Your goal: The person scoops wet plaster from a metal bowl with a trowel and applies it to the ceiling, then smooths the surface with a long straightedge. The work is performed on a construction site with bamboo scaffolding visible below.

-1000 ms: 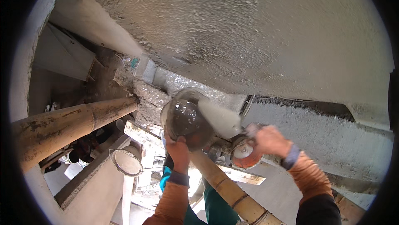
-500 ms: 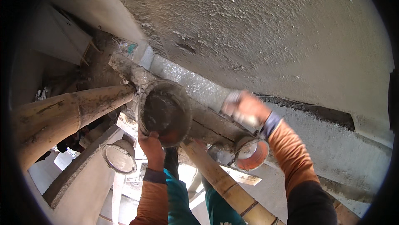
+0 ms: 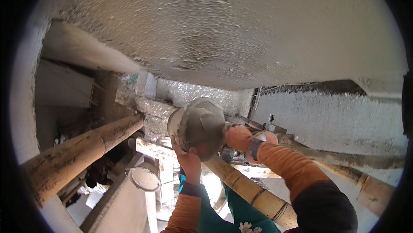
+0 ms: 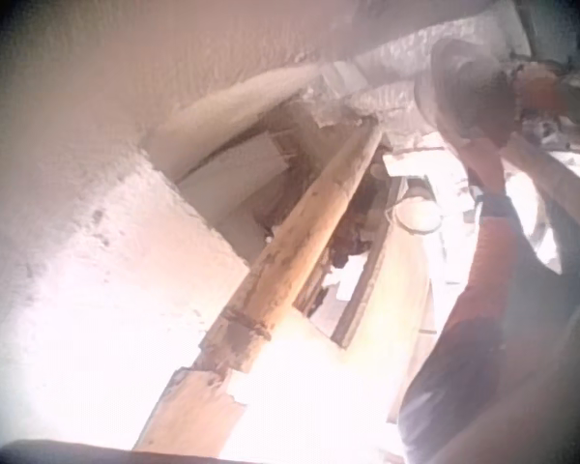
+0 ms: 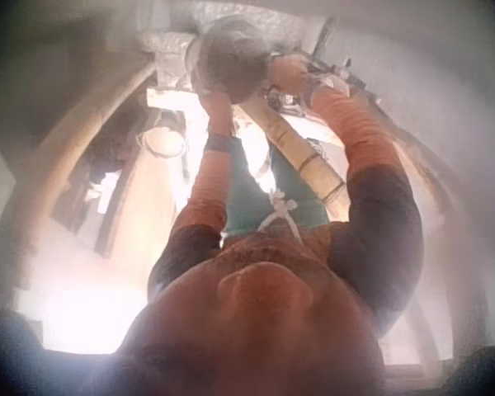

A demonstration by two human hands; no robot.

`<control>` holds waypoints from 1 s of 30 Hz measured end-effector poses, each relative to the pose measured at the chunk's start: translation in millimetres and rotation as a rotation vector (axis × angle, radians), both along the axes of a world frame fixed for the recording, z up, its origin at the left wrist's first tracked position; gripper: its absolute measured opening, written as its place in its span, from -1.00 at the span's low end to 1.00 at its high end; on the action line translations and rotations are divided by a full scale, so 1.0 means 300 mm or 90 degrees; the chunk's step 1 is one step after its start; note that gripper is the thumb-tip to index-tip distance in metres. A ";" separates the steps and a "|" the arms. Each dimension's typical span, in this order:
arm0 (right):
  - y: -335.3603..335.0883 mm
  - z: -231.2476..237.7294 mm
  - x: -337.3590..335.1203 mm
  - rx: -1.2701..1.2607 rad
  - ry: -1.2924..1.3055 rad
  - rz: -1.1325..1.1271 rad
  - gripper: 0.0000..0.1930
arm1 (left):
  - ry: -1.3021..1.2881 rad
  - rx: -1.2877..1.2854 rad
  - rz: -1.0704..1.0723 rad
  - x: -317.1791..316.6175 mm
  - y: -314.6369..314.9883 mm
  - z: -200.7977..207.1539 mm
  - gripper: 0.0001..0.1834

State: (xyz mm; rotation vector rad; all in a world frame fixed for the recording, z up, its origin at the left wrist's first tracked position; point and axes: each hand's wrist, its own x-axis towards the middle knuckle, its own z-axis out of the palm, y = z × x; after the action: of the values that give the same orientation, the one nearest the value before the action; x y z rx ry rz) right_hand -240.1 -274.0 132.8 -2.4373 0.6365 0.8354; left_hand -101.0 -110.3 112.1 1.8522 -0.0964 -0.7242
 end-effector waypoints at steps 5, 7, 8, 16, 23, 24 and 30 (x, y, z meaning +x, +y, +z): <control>-0.011 -0.081 -0.164 0.137 -0.035 -0.168 -0.61 | 0.173 -0.075 0.054 0.032 -0.043 -0.099 -0.22; -0.095 -0.136 -0.240 0.340 -0.062 -0.245 -0.58 | 0.314 -0.060 0.165 0.056 -0.054 -0.147 -0.26; -0.163 -0.159 -0.273 0.441 -0.077 -0.280 -0.56 | 0.304 -0.065 0.138 0.058 -0.061 -0.175 -0.25; -0.460 0.489 -0.532 -0.061 -0.268 -0.505 -0.79 | 0.274 -0.038 0.144 0.006 -0.056 -0.122 -0.21; -0.137 0.447 -0.347 0.000 0.096 -0.039 -0.75 | 0.210 -0.044 -0.012 -0.172 -0.071 0.150 -0.15; -0.045 0.251 -0.421 -0.122 -0.039 -0.048 -0.75 | 0.164 -0.043 -0.059 -0.209 -0.098 0.183 -0.15; 0.006 0.294 -0.437 0.036 -0.111 -0.273 -0.70 | 0.193 -0.109 -0.040 -0.211 -0.155 0.300 -0.28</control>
State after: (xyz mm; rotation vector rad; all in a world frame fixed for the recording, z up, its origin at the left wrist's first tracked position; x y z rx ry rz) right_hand -371.2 -272.1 221.0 -2.1745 1.0040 0.4553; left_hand -164.2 -156.7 202.2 1.5648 -0.0195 -1.0017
